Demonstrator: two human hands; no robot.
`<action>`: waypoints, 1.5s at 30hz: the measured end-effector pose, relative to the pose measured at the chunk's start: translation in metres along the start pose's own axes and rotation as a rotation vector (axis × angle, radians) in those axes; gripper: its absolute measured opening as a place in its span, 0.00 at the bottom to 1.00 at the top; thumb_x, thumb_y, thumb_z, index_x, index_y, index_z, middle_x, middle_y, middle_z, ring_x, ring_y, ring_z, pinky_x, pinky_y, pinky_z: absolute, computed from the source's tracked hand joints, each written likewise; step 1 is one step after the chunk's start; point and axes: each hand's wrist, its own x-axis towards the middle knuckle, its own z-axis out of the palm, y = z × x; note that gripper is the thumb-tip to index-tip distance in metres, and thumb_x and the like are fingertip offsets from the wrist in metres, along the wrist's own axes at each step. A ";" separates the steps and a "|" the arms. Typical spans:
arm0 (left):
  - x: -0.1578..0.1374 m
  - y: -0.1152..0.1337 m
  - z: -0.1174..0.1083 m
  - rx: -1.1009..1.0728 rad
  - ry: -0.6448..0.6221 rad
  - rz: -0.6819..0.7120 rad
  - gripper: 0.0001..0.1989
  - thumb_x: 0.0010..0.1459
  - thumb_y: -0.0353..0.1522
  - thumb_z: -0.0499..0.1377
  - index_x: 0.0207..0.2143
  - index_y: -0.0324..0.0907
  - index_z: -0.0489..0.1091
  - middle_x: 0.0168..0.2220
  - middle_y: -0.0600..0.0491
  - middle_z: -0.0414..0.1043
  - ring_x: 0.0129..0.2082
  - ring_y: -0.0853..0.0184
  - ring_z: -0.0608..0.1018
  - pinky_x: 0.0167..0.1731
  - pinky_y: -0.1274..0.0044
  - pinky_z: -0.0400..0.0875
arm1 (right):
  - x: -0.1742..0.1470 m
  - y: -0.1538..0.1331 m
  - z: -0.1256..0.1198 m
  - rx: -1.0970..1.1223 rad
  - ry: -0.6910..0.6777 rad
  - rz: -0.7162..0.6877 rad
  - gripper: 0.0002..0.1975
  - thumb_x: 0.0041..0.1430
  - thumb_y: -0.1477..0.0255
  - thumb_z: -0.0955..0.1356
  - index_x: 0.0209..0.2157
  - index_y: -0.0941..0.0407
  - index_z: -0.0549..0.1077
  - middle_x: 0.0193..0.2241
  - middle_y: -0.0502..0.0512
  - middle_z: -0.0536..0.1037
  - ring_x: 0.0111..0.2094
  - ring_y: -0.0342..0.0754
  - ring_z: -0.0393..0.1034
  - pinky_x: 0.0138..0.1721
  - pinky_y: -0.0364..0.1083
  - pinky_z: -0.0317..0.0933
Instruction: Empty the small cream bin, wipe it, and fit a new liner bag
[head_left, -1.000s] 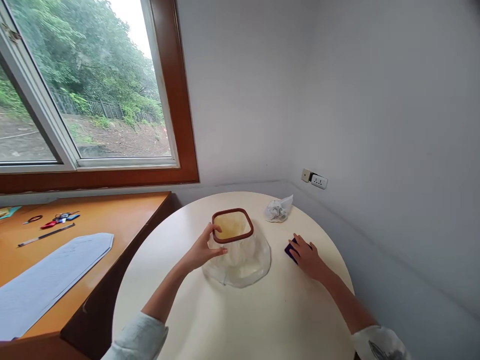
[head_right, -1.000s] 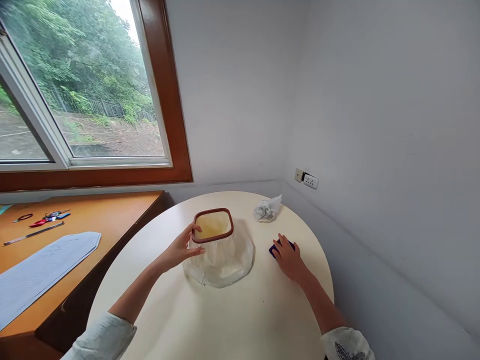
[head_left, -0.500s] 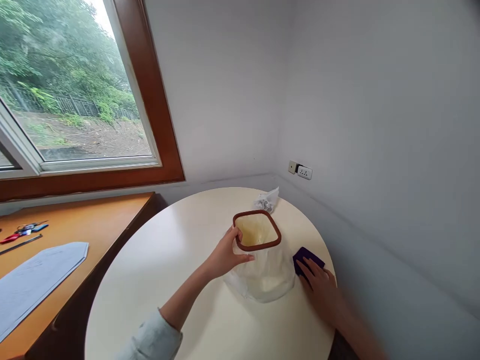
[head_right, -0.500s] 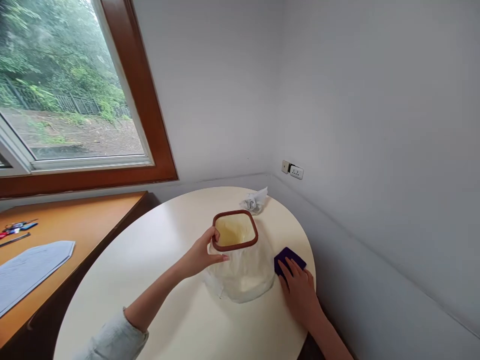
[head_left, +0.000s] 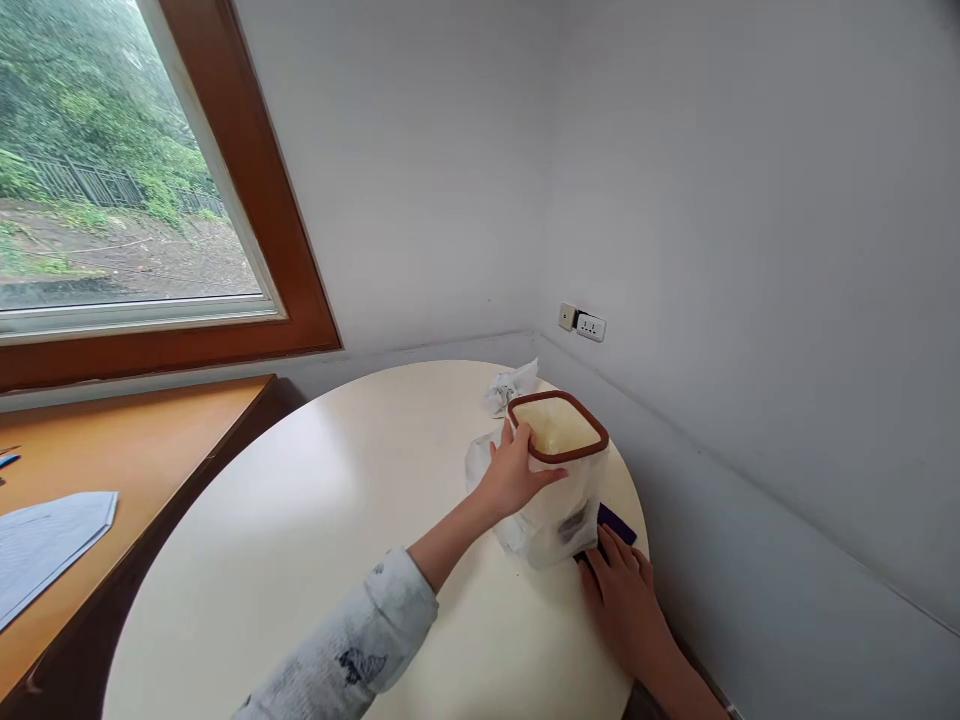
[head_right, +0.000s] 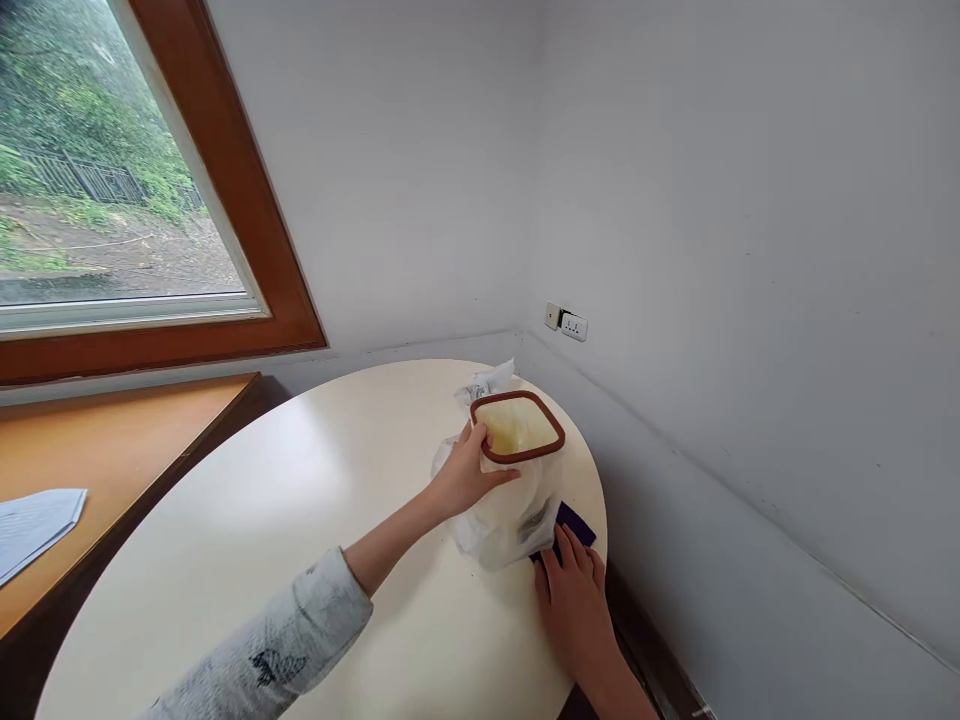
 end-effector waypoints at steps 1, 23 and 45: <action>0.004 0.000 0.003 -0.001 -0.003 0.006 0.22 0.44 0.43 0.63 0.32 0.44 0.54 0.44 0.49 0.58 0.43 0.58 0.65 0.45 0.62 0.59 | 0.002 -0.001 -0.001 0.005 -0.004 -0.002 0.19 0.61 0.67 0.54 0.46 0.53 0.70 0.54 0.58 0.65 0.57 0.55 0.54 0.54 0.57 0.47; -0.047 -0.084 0.044 0.422 -0.237 -0.114 0.45 0.51 0.54 0.47 0.61 0.31 0.43 0.62 0.33 0.42 0.63 0.49 0.42 0.58 0.55 0.32 | 0.007 -0.001 0.009 -0.023 0.138 -0.033 0.14 0.57 0.70 0.57 0.41 0.53 0.70 0.46 0.59 0.71 0.51 0.54 0.61 0.53 0.58 0.45; -0.171 -0.130 -0.114 0.525 -0.241 -0.081 0.35 0.58 0.48 0.47 0.62 0.53 0.32 0.65 0.54 0.33 0.63 0.53 0.40 0.59 0.56 0.32 | 0.036 -0.076 -0.026 0.325 0.167 -0.613 0.12 0.59 0.72 0.59 0.38 0.55 0.72 0.41 0.58 0.74 0.45 0.50 0.66 0.48 0.51 0.58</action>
